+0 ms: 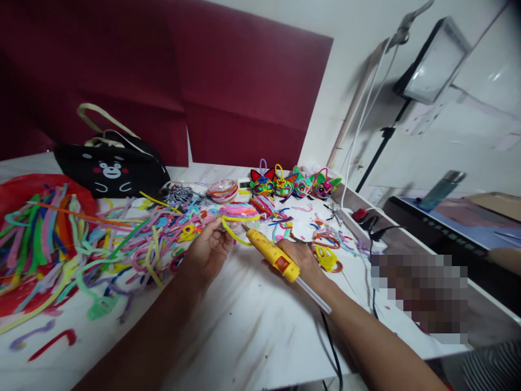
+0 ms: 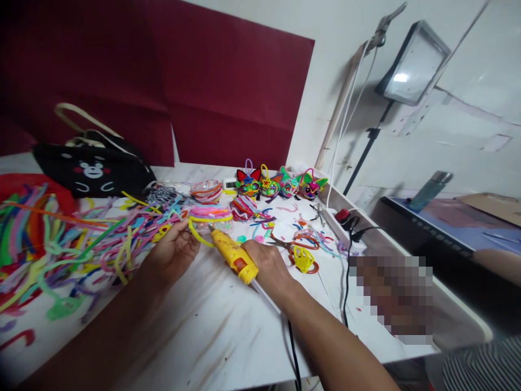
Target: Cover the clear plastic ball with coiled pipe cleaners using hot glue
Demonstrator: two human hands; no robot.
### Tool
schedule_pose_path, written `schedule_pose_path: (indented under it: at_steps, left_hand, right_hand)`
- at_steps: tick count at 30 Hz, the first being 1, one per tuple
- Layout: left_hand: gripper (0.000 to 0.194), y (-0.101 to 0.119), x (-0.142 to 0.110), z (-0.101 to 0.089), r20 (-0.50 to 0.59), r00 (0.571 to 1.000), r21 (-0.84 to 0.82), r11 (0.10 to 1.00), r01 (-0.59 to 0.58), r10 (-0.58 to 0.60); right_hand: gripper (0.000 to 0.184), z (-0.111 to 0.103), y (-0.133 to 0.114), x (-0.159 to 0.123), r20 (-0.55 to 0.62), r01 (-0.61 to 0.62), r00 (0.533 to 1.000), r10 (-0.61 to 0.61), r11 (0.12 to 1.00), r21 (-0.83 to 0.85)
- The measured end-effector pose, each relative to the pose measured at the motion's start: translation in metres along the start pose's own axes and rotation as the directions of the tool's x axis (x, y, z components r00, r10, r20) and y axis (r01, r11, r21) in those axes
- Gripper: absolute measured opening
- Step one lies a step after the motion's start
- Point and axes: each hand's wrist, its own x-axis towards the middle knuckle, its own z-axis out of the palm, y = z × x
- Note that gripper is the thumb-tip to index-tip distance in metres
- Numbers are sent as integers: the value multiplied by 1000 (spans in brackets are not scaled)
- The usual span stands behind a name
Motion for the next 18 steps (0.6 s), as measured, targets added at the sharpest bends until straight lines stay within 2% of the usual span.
schedule_pose_path:
  at_steps: [8, 18]
  left_hand:
    - [19, 0, -1, 1, 4, 1000, -6, 1000, 7, -7]
    - [31, -3, 0, 0, 43, 999, 40, 999, 2, -3]
  right_hand:
    - [28, 1, 3, -1, 4, 11, 1000, -11, 1000, -17]
    - [32, 4, 3, -2, 30, -18, 999, 18, 1000, -22]
